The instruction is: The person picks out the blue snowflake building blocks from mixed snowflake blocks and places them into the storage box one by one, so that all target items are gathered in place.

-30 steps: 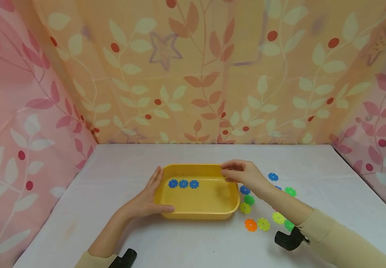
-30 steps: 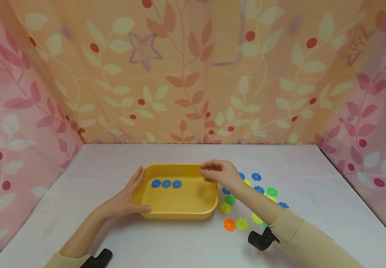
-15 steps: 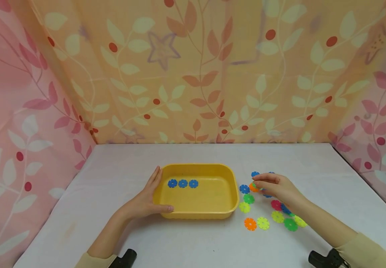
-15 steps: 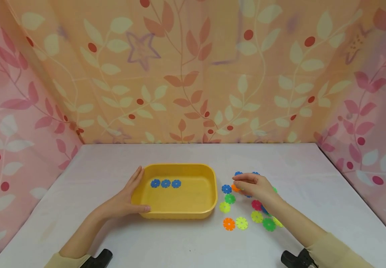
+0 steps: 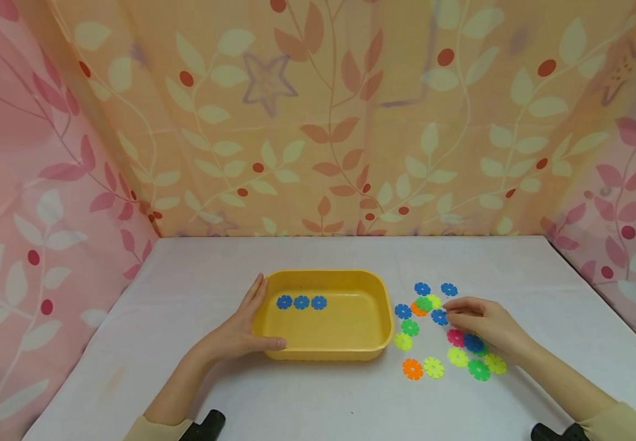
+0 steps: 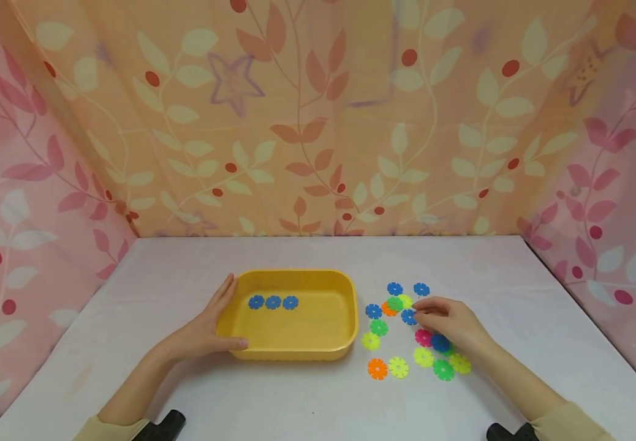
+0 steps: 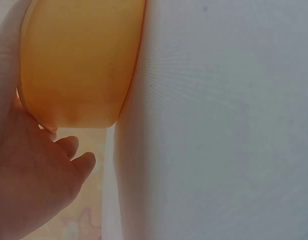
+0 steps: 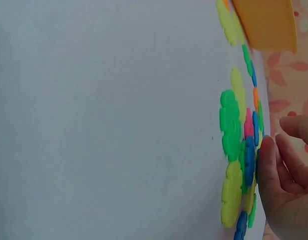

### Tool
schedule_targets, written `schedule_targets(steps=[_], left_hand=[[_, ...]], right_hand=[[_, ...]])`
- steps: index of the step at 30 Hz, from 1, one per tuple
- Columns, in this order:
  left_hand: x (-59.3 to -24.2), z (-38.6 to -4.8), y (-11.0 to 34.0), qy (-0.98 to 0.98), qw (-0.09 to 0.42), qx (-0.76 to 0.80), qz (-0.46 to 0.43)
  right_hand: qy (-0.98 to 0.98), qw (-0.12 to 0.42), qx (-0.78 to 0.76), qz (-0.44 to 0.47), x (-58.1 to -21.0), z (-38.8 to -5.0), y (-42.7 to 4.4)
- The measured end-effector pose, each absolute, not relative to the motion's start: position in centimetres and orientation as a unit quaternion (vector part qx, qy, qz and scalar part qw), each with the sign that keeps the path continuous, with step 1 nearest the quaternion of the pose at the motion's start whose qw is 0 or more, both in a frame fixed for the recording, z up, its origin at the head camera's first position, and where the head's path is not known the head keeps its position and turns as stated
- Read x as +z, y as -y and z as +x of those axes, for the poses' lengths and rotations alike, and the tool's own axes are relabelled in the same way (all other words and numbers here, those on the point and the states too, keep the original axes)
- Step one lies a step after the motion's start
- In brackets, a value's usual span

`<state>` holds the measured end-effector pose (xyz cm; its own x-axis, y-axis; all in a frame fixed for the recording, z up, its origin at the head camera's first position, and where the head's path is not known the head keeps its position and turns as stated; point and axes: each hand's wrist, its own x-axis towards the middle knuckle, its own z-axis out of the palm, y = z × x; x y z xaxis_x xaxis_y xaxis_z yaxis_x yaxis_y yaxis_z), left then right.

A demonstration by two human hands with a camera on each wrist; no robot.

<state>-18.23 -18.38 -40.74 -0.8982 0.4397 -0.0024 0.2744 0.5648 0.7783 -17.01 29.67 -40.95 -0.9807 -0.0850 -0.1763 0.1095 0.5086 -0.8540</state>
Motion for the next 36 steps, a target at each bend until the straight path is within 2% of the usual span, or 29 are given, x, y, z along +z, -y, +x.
schedule_targets(steps=[17, 36], left_hand=[[-40.56, -18.07, 18.36, -0.878, 0.103, 0.424, 0.199], [-40.7, -18.16, 18.29, -0.88, 0.101, 0.422, 0.194]], right_hand=[[-0.951, 0.013, -0.303, -0.062, -40.97, -17.31, -29.76], [-0.956, 0.004, -0.284, -0.07, -41.27, -17.53, -29.46]])
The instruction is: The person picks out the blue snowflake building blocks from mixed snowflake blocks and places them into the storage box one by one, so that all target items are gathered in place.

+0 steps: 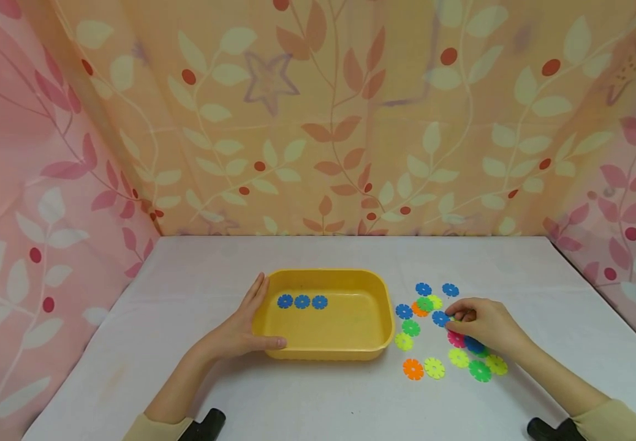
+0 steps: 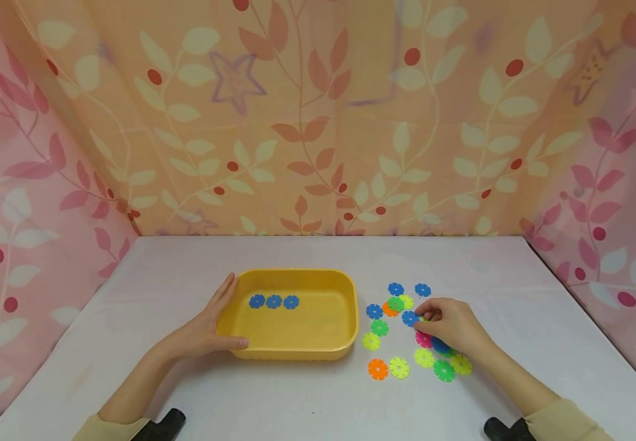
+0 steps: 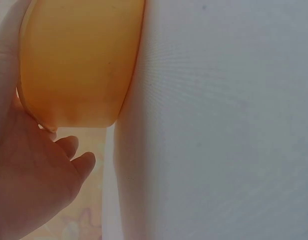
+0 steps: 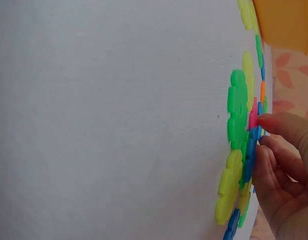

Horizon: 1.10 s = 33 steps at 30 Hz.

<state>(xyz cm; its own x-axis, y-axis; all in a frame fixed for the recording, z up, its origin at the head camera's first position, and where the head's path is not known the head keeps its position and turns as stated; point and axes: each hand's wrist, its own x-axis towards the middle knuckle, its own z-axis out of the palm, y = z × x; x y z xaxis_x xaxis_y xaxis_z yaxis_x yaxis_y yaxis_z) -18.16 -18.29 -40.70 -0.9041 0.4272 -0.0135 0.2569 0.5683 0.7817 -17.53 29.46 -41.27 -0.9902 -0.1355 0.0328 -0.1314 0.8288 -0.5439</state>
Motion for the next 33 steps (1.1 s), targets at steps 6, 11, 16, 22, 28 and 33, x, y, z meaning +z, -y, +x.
schedule_targets(steps=[6, 11, 16, 22, 28, 33], left_hand=[[-40.6, -18.1, 18.2, -0.881, 0.105, 0.42, 0.191], [-40.6, -18.1, 18.2, -0.882, 0.105, 0.417, 0.192], [-40.6, -18.2, 18.2, -0.883, 0.105, 0.416, 0.192], [-40.4, -18.1, 18.2, -0.881, 0.101, 0.418, 0.196], [-40.5, -18.1, 18.2, -0.882, 0.102, 0.418, 0.194], [-40.5, -18.1, 18.2, -0.882, 0.104, 0.417, 0.192]], right_hand=[[-0.957, -0.009, -0.279, -0.079, -41.2, -17.6, -29.4], [-0.957, -0.006, -0.281, -0.074, -41.0, -17.5, -29.3], [-0.955, 0.003, -0.289, -0.068, -40.8, -17.5, -29.4], [-0.95, 0.006, -0.304, -0.074, -40.9, -17.7, -29.3], [-0.94, 0.029, -0.337, -0.053, -40.2, -17.8, -28.2], [-0.919, 0.059, -0.388, -0.025, -39.3, -18.1, -26.7]])
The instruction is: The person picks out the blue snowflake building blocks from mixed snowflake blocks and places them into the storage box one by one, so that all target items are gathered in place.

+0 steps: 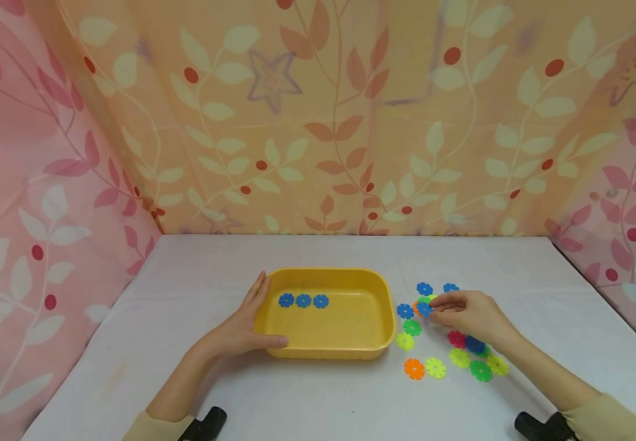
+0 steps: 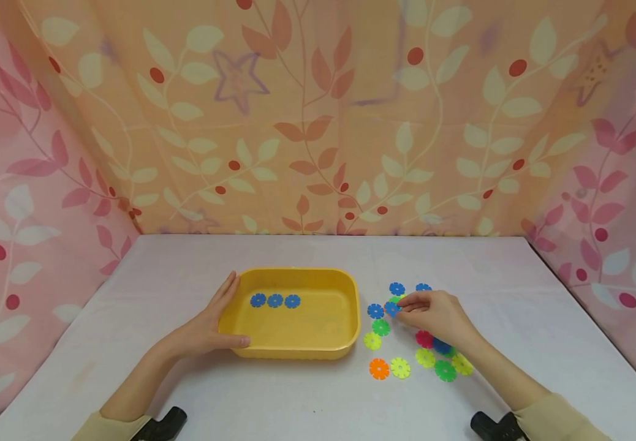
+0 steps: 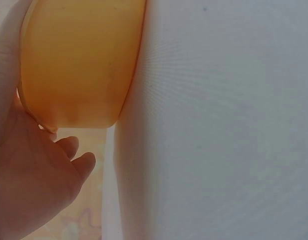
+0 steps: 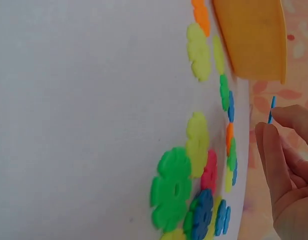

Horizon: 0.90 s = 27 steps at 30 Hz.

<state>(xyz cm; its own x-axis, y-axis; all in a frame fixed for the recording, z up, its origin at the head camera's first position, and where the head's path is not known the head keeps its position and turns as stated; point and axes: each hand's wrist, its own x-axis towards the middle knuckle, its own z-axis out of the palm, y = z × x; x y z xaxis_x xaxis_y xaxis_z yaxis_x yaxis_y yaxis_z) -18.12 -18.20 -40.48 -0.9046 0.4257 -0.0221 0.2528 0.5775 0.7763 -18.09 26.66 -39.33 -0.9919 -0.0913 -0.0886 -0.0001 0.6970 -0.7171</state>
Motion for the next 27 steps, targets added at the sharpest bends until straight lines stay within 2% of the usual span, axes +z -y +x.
schedule_targets(steps=[13, 27], left_hand=[[-40.5, -18.1, 18.2, -0.882, 0.104, 0.417, 0.191], [-40.5, -18.1, 18.2, -0.88, 0.103, 0.422, 0.191]], right_hand=[[-0.863, 0.092, -0.496, -0.041, -36.9, -18.4, -22.8], [-0.826, 0.12, -0.544, -0.087, -36.5, -19.5, -17.9]])
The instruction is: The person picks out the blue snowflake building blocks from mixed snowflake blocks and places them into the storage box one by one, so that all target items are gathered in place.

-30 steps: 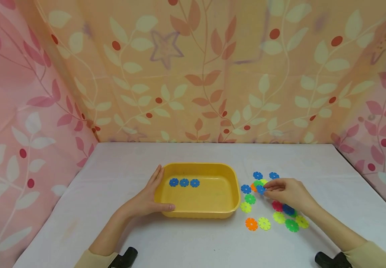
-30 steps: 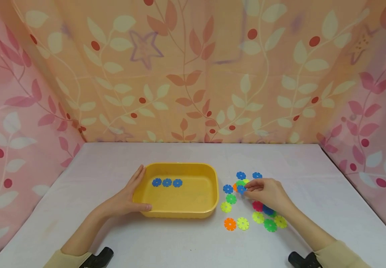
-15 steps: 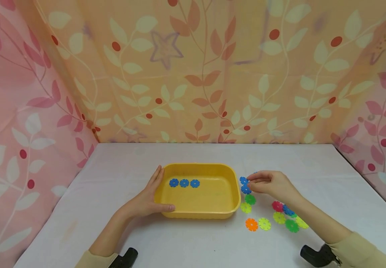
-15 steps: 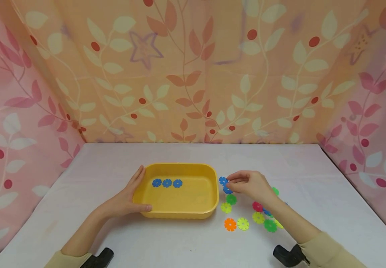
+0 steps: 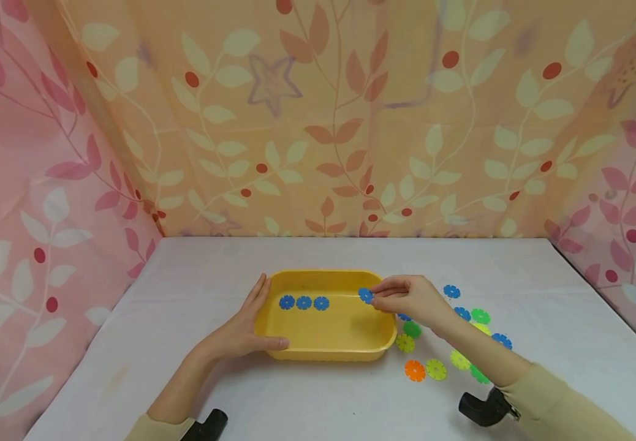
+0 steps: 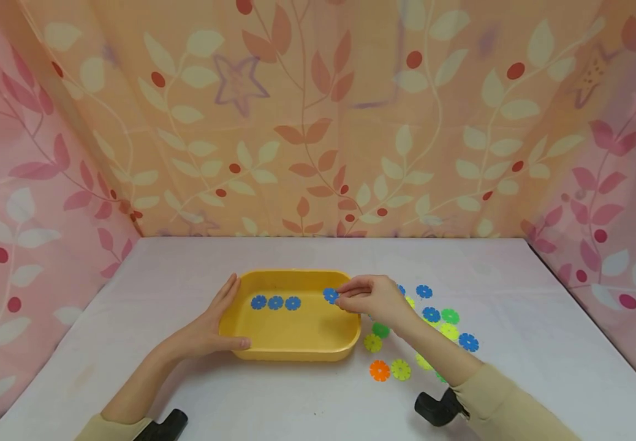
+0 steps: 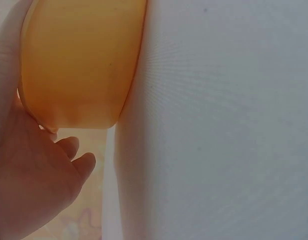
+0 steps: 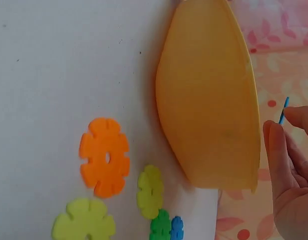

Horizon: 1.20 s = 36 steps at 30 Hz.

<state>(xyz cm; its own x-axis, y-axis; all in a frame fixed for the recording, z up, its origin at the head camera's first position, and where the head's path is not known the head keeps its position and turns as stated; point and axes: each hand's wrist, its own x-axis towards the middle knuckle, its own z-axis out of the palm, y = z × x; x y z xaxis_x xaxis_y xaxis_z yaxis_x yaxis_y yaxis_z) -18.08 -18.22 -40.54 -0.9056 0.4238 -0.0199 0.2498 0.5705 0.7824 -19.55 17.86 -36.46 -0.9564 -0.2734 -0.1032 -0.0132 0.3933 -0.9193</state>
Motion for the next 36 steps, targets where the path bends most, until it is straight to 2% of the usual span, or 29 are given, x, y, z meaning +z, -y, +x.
schedule_targets(steps=[14, 25, 36], left_hand=[[-40.8, -18.1, 18.1, -0.882, 0.101, 0.419, 0.193], [-40.6, -18.1, 18.2, -0.879, 0.1, 0.423, 0.197], [-40.6, -18.1, 18.3, -0.879, 0.098, 0.423, 0.199]], right_hand=[[-0.795, 0.148, -0.574, -0.129, -37.4, -20.8, -12.8], [-0.863, 0.118, -0.475, -0.129, -38.3, -21.9, -11.1], [-0.895, 0.121, -0.415, -0.105, -39.0, -23.0, -10.5]])
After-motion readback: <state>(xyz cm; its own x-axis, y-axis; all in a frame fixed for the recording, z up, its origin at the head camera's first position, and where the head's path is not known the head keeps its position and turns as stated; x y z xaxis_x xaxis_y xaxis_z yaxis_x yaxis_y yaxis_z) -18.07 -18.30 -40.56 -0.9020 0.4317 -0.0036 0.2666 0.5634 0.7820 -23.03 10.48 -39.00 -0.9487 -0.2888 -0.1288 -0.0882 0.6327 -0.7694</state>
